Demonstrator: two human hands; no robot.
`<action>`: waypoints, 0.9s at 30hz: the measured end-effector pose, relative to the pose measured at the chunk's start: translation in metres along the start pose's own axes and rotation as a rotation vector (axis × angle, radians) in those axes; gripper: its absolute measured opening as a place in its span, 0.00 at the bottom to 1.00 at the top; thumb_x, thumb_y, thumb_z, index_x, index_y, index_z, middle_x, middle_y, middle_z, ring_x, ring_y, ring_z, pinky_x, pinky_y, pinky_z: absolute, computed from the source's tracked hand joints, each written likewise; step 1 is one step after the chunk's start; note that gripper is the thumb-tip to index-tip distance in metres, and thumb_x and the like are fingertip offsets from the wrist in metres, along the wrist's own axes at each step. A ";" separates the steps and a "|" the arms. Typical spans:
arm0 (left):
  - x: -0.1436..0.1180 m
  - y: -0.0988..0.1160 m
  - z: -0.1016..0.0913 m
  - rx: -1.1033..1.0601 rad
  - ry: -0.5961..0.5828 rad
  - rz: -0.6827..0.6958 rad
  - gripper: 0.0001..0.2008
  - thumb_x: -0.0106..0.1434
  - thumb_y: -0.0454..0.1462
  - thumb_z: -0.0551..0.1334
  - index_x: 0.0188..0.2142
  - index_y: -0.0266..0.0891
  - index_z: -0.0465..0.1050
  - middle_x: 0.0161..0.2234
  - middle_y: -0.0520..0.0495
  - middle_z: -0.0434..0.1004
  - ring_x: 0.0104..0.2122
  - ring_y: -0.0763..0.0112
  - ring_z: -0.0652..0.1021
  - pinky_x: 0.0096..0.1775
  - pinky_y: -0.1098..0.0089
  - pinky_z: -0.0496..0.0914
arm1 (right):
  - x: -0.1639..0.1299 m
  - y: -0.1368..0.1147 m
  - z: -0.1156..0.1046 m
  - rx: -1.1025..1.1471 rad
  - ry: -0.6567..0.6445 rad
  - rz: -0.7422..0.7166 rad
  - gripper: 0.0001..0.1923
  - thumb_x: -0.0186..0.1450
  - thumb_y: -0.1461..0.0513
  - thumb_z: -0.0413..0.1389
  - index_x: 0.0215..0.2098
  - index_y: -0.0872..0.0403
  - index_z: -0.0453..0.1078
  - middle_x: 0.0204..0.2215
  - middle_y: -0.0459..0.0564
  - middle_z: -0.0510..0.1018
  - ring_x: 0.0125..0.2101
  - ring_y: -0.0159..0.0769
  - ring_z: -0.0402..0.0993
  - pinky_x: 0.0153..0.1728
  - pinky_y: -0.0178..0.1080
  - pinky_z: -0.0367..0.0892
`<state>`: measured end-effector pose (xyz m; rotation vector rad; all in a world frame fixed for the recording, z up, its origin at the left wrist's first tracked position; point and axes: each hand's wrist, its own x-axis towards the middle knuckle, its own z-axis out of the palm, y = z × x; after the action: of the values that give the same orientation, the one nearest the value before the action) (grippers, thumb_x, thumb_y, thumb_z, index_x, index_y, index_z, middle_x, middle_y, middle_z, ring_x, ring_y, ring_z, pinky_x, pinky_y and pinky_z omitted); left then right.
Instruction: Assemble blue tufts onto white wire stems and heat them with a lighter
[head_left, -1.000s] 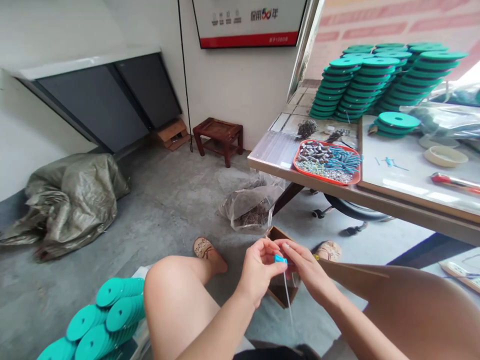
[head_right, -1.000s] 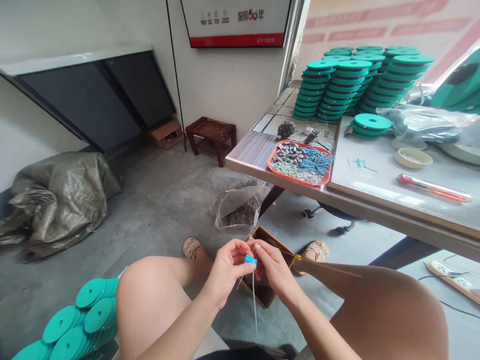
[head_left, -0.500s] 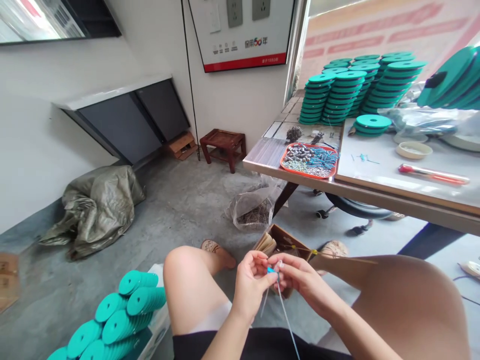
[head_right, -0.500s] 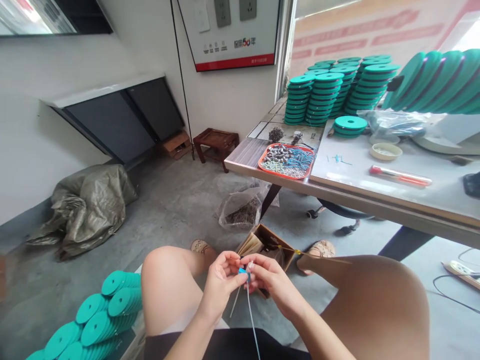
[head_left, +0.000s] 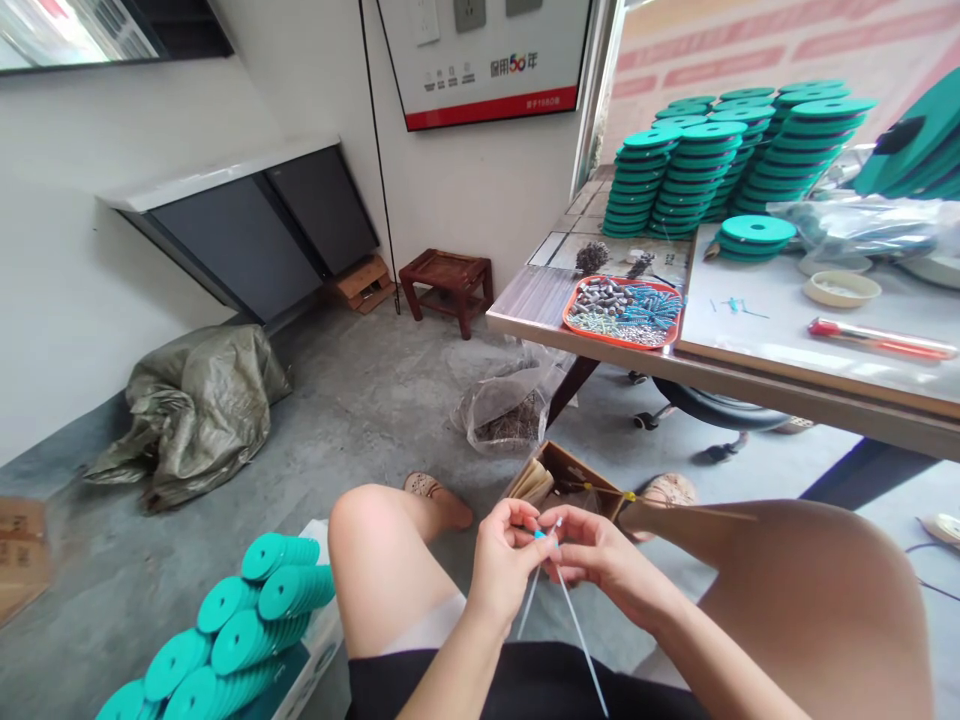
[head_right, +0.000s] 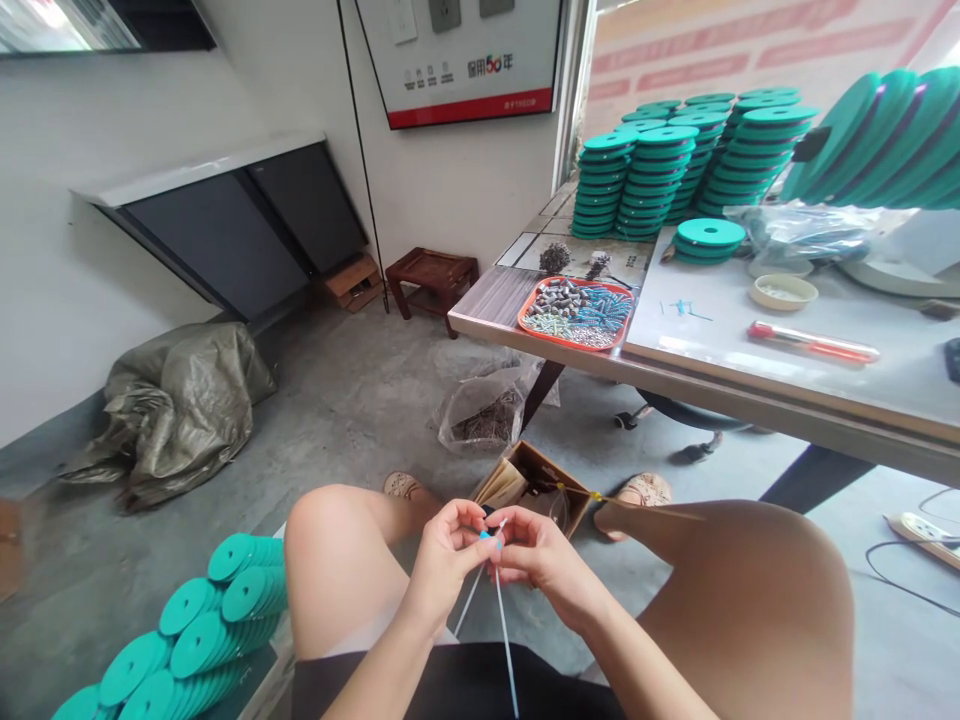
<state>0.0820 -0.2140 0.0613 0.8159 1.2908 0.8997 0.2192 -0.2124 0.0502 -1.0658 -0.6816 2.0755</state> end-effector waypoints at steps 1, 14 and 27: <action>0.000 0.000 0.000 0.004 -0.013 0.000 0.14 0.46 0.33 0.66 0.32 0.34 0.64 0.28 0.52 0.65 0.24 0.81 0.68 0.28 0.77 0.66 | 0.000 0.001 0.000 -0.002 0.002 0.002 0.17 0.47 0.66 0.63 0.35 0.58 0.68 0.25 0.43 0.70 0.24 0.26 0.68 0.26 0.31 0.64; -0.028 0.004 -0.033 0.622 -0.279 0.575 0.10 0.58 0.30 0.56 0.31 0.40 0.76 0.32 0.46 0.70 0.32 0.74 0.72 0.35 0.75 0.66 | -0.001 0.004 -0.004 0.239 -0.013 0.096 0.14 0.45 0.67 0.60 0.31 0.58 0.66 0.21 0.44 0.71 0.17 0.26 0.67 0.21 0.31 0.61; 0.032 -0.008 -0.054 0.278 -0.112 -0.003 0.06 0.52 0.34 0.59 0.31 0.34 0.66 0.27 0.46 0.73 0.25 0.74 0.74 0.28 0.73 0.68 | 0.005 0.007 -0.028 0.146 0.152 0.000 0.15 0.46 0.66 0.63 0.28 0.55 0.63 0.21 0.40 0.68 0.20 0.23 0.62 0.23 0.29 0.58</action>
<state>0.0313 -0.1886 0.0344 1.0656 1.3341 0.6699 0.2378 -0.2095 0.0283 -1.1262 -0.4481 1.9867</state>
